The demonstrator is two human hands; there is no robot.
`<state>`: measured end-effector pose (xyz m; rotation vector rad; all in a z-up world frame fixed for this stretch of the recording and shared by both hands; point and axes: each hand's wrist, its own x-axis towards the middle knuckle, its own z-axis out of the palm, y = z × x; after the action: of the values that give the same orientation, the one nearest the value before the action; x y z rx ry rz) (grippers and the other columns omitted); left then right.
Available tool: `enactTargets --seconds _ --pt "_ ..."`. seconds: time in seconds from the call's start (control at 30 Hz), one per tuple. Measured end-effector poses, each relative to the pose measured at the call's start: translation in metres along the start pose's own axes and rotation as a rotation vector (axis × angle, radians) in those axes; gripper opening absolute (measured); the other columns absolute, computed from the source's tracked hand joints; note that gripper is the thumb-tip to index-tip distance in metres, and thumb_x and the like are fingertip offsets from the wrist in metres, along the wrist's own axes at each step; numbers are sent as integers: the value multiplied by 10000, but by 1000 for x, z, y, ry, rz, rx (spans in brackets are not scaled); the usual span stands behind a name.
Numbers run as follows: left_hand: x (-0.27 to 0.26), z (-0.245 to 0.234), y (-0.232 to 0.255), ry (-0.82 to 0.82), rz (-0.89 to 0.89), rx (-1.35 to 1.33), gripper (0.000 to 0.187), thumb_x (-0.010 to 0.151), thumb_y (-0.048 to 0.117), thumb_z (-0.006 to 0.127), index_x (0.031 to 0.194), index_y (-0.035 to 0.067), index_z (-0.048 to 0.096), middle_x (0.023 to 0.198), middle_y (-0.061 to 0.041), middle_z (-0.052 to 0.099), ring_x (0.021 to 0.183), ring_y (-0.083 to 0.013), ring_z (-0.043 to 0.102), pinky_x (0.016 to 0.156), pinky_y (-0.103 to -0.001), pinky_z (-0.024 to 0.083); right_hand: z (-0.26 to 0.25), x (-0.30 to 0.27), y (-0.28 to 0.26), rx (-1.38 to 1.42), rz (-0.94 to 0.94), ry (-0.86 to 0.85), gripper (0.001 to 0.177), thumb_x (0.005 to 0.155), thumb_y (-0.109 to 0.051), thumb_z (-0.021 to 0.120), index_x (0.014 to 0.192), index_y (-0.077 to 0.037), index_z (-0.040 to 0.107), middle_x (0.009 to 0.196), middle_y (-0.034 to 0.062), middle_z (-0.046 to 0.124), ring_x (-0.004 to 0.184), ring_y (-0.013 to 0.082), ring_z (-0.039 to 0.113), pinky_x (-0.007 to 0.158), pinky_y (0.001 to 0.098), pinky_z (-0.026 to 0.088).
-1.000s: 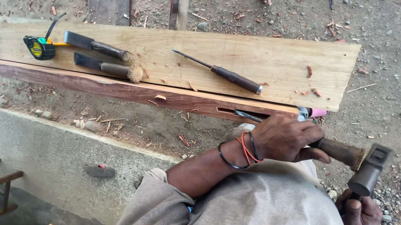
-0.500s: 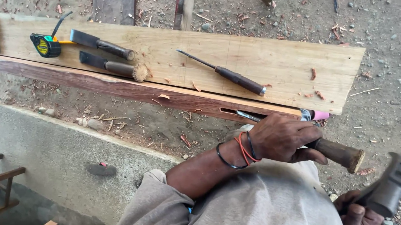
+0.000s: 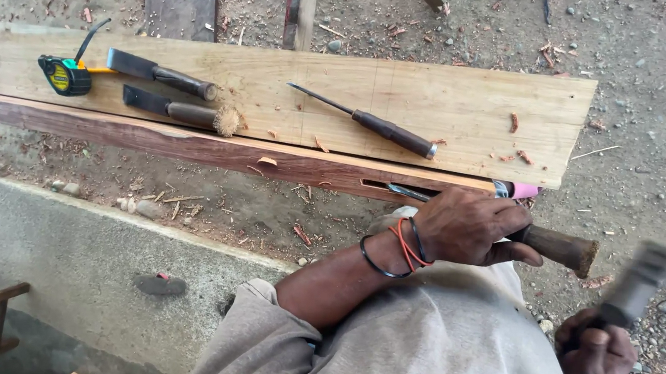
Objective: Use a hammer and chisel to carve a slot in a long piece of wood.
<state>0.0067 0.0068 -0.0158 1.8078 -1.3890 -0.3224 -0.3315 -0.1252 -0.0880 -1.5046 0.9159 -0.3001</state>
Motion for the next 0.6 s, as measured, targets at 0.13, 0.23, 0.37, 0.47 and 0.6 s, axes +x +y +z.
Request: enactTargets --seconds 0.13,0.23,0.37,0.47,0.6 --pt "-1 0 1 -17 -7 2 508 916 632 619 969 128 660 797 -40 643 632 -239 658 508 -377 495 -4 -3 14 301 -84 86 625 1069 -625 593 954 -12 547 768 77 548 642 152 590 556 278 492" --pt "-3 -2 -1 -17 0 0 509 919 628 617 978 124 660 798 -39 643 650 -240 664 518 -378 501 -3 3 18 224 -10 62 650 1023 -626 607 877 6 570 730 99 552 615 179 570 580 326 469" --pt "-3 -9 -5 7 -3 -22 502 960 620 595 1008 122 642 848 -43 644 713 -236 674 553 -363 523 3 11 12 -84 7 -69 680 986 -679 548 921 -4 588 732 114 583 616 208 552 571 354 449" --pt "-6 -12 -2 -16 -32 -7 496 959 617 599 995 124 645 838 -46 641 714 -240 673 565 -371 522 -5 3 23 148 -14 -27 642 1021 -660 566 965 -20 553 755 90 560 633 189 554 577 341 461" --pt "-3 -14 -2 -46 -39 -13 505 939 611 596 1005 115 666 819 -52 641 685 -240 668 566 -387 507 0 8 17 465 36 76 546 1064 -562 628 924 -43 534 708 63 538 612 156 557 568 329 475"
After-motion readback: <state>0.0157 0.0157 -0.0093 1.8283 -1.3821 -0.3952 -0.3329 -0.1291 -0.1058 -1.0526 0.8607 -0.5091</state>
